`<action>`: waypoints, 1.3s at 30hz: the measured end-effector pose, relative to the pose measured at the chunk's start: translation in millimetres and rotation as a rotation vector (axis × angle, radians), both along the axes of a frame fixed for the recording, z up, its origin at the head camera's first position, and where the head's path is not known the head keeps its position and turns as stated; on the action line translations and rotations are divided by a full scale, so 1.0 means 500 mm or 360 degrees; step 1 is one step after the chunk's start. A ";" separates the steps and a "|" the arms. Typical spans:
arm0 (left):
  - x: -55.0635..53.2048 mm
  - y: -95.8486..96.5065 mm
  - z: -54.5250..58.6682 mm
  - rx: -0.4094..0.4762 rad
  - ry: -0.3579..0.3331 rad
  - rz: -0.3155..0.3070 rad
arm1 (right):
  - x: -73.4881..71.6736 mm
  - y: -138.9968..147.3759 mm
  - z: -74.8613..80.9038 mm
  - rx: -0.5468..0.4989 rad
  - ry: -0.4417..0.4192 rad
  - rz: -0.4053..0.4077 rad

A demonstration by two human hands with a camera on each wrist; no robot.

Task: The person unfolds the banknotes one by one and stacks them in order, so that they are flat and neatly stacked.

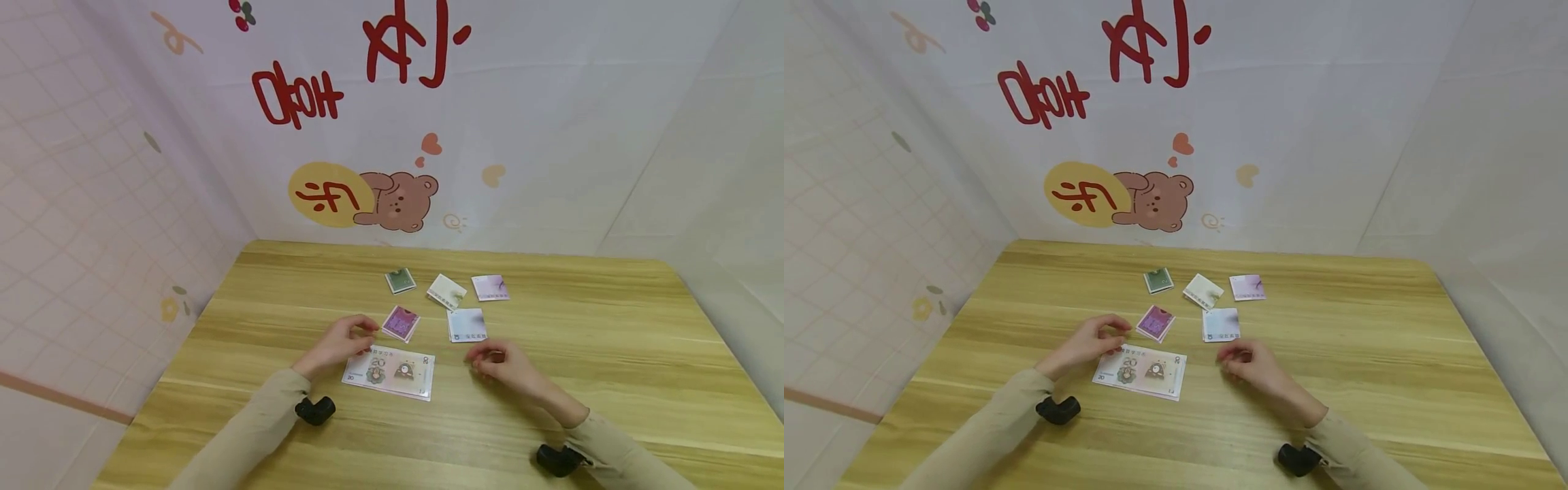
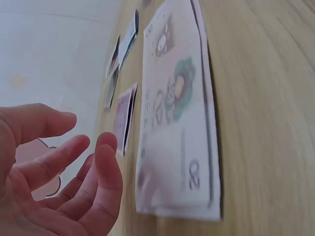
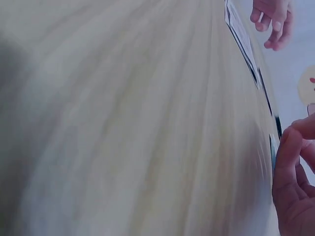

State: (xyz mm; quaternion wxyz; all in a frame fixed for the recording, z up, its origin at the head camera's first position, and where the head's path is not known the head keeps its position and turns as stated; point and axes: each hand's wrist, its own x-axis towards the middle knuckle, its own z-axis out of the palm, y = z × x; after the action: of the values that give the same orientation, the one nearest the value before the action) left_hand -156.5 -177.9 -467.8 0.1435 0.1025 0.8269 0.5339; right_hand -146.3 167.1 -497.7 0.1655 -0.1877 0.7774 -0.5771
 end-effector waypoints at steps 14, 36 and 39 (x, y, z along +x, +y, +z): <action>-0.010 0.074 -0.007 0.0118 -0.0037 -0.0011 | -0.034 0.017 -0.001 0.0405 0.0522 -0.0284; -0.061 0.222 -0.023 0.0210 -0.0144 -0.0080 | -0.095 0.016 -0.020 0.0566 0.0587 -0.0434; -0.063 0.240 -0.021 0.0123 -0.0094 -0.0020 | -0.099 0.016 -0.023 0.0549 0.0573 -0.0421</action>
State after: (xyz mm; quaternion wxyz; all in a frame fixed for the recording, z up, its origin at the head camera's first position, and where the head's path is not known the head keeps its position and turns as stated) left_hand -188.1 -57.8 -478.3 0.1670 0.0974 0.8004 0.5674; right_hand -195.8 175.2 -509.1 -0.0225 -0.1531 0.8988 -0.4102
